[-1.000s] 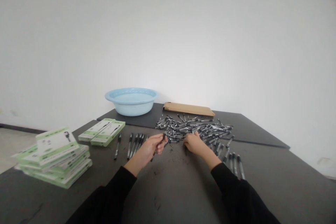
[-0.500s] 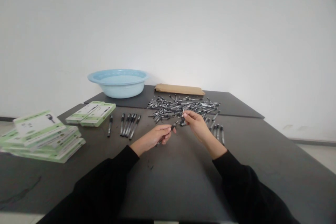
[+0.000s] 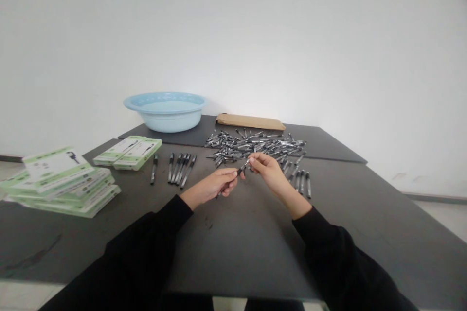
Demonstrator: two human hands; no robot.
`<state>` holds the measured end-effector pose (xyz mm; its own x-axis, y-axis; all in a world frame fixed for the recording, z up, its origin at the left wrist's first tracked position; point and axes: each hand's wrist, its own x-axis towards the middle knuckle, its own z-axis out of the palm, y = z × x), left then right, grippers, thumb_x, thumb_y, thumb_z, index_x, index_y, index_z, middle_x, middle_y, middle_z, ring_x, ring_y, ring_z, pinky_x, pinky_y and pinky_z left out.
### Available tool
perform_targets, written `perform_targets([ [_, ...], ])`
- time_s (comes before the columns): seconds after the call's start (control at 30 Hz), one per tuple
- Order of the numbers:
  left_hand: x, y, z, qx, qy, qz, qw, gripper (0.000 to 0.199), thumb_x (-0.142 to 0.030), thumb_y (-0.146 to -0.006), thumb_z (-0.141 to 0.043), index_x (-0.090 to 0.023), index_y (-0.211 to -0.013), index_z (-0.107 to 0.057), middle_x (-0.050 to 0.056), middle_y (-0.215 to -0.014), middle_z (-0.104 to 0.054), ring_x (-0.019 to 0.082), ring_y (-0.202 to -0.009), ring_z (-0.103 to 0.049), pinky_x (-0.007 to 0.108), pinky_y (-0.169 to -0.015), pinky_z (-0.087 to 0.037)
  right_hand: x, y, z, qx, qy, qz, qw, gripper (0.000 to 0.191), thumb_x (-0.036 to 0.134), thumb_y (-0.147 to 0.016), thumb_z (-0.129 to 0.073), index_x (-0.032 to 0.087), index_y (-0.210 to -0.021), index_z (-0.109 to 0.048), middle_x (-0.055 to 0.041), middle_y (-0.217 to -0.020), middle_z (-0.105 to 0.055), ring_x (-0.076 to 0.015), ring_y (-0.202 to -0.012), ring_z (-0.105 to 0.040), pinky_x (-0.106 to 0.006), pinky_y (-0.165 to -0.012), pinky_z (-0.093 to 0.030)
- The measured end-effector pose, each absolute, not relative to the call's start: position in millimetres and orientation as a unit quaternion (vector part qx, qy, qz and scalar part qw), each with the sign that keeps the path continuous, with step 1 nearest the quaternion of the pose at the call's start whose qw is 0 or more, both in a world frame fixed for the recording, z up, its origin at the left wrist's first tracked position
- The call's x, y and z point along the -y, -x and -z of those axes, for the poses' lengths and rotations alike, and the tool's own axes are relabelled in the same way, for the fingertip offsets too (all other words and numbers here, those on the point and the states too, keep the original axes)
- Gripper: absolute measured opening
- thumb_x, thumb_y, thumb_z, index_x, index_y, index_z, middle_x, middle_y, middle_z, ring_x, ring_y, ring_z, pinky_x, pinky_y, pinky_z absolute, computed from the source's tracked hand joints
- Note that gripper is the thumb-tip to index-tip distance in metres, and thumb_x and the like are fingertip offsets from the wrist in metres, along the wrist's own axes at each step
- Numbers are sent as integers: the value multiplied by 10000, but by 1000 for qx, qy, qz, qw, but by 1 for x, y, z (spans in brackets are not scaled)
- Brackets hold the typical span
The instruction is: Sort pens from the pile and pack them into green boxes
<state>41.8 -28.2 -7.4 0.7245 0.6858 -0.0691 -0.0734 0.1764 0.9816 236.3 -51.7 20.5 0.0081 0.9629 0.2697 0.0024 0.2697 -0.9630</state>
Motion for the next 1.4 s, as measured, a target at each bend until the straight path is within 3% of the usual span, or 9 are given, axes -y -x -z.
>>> perform_targets([
  [0.23, 26, -42, 10, -257, -587, -263, 721, 318, -451, -885, -602, -150, -984, -572, -52, -635, -419, 52, -471, -334, 173, -426, -230, 55, -233, -20, 585, 433, -429, 535, 410, 555, -702, -743, 166, -797, -655, 23, -618, -563, -103, -564, -422, -263, -576, -316],
  [0.53, 24, -39, 6, -239, -533, -223, 781, 260, -388, -927, -526, -138, -964, -587, -83, -573, -341, 17, -380, -150, 157, -374, -107, 53, -227, -7, 572, 432, -455, 528, 415, 575, -737, -724, 169, -765, -644, 18, -603, -581, -106, -565, -447, -254, -574, -337],
  [0.8, 29, -42, 6, -251, -538, -284, 753, 264, -321, -794, -733, -153, -861, -541, -55, -632, -440, 19, -441, -289, 141, -393, -163, 52, -223, 0, 545, 387, -505, 547, 390, 556, -777, -706, 168, -814, -710, -26, -717, -650, -127, -648, -537, -262, -624, -399],
  [0.87, 29, -42, 5, -262, -523, -268, 765, 290, -366, -809, -719, -172, -938, -546, -55, -652, -465, 16, -424, -269, 140, -386, -128, 54, -220, 0, 536, 385, -501, 560, 370, 542, -765, -721, 175, -807, -710, -16, -706, -631, -121, -632, -518, -260, -619, -396],
  [0.97, 27, -41, 4, -246, -474, -213, 818, 336, -512, -905, -540, -199, -1028, -539, -34, -656, -530, 23, -374, -218, 158, -377, -101, 55, -214, 2, 518, 388, -487, 587, 378, 558, -739, -733, 184, -761, -685, 0, -663, -591, -122, -611, -501, -270, -620, -404],
  [1.07, 25, -40, 5, -224, -457, -194, 839, 334, -501, -943, -459, -197, -1055, -540, -19, -630, -562, 35, -352, -224, 169, -379, -110, 57, -209, 5, 501, 382, -488, 605, 380, 561, -740, -725, 186, -761, -671, 1, -654, -577, -132, -609, -522, -286, -627, -417],
  [1.23, 26, -38, 6, -216, -460, -155, 847, 465, -594, -915, -455, -152, -998, -568, 15, -662, -575, 66, -390, -367, 188, -375, -149, 56, -211, 4, 491, 381, -474, 624, 372, 561, -761, -708, 191, -766, -671, -3, -664, -570, -134, -581, -502, -291, -588, -412],
  [1.3, 28, -39, 6, -217, -458, -135, 852, 457, -570, -926, -453, -134, -975, -583, -4, -622, -527, 54, -375, -317, 188, -373, -130, 55, -215, 1, 484, 387, -461, 636, 370, 558, -737, -734, 193, -763, -678, -28, -746, -623, -131, -614, -490, -285, -599, -420],
  [1.4, 32, -42, 4, -231, -461, -187, 836, 272, -397, -927, -548, -129, -921, -588, -77, -551, -379, 21, -370, -182, 169, -382, -101, 53, -220, -3, 472, 385, -456, 649, 386, 564, -708, -760, 191, -771, -688, -43, -808, -660, -123, -632, -485, -279, -617, -431],
])
